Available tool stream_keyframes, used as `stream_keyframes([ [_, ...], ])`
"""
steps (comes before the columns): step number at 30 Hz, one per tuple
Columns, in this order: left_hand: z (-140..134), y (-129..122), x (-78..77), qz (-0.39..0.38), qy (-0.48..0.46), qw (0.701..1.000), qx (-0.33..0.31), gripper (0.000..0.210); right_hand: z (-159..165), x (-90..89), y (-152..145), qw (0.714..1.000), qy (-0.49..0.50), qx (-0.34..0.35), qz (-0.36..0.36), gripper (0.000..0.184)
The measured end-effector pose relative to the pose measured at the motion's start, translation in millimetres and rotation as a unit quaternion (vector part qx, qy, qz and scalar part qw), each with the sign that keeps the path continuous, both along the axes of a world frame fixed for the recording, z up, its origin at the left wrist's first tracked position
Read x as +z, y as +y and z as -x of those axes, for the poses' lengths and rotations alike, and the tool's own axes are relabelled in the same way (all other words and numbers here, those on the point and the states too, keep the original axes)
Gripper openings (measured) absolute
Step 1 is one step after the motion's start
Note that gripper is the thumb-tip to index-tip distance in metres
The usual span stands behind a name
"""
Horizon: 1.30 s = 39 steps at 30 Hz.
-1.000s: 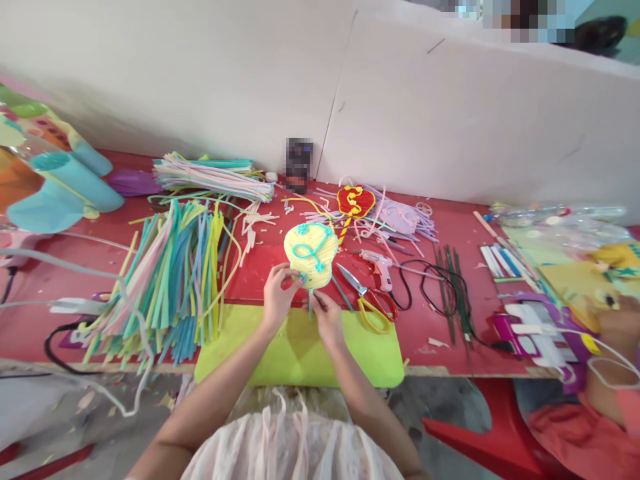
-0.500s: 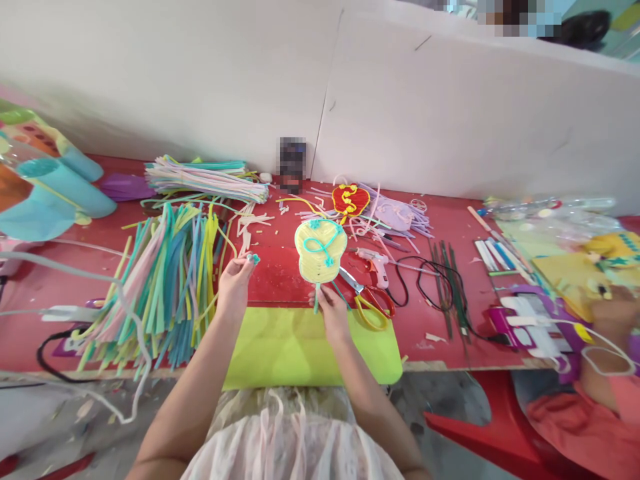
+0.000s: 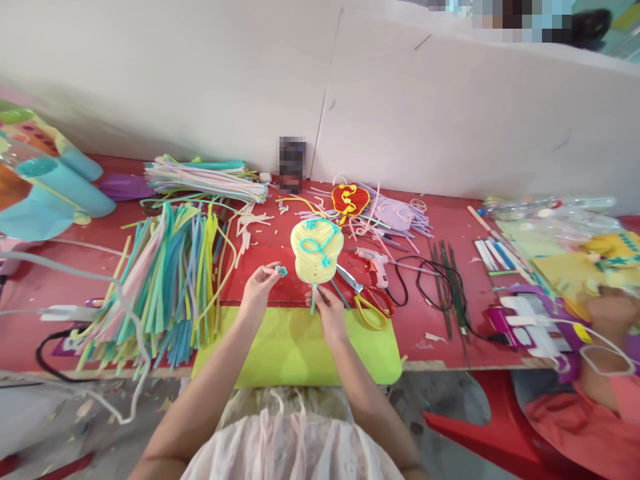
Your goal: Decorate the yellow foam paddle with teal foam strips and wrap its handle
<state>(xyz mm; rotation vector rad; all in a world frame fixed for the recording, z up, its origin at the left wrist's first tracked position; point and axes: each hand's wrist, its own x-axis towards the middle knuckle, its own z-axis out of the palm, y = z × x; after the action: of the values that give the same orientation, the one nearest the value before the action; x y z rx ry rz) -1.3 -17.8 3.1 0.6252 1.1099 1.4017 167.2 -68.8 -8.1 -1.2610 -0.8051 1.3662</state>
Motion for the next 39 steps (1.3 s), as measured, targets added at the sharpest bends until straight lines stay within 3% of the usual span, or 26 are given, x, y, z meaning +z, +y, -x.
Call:
stream_keyframes([
  [13,-3.4,-3.3,1.8,-0.002,0.056,0.998,-0.018,0.028,3.4,1.4,0.2,1.000,-0.008,0.011,-0.004,0.031],
  [18,-10.4,-5.9,6.5,-0.052,0.144,0.986,-0.061,0.025,3.3,-1.6,2.0,1.000,-0.001,0.031,-0.005,0.029],
  [23,-18.0,-3.0,6.2,-0.085,0.170,0.977,-0.098,0.024,4.7,-1.2,2.2,0.999,-0.014,0.048,-0.005,0.028],
  [29,-21.8,2.0,4.0,-0.079,0.244,0.964,-0.065,0.025,7.4,4.5,0.4,0.997,-0.032,0.064,-0.015,0.027],
  [34,-25.4,-1.3,4.5,-0.060,0.163,0.985,0.001,0.033,9.1,2.4,-1.0,0.998,-0.013,0.054,-0.004,0.028],
  [39,-26.1,-8.0,0.9,-0.039,0.141,0.987,-0.069,0.031,10.5,1.8,-1.9,0.999,-0.023,0.048,-0.006,0.031],
])
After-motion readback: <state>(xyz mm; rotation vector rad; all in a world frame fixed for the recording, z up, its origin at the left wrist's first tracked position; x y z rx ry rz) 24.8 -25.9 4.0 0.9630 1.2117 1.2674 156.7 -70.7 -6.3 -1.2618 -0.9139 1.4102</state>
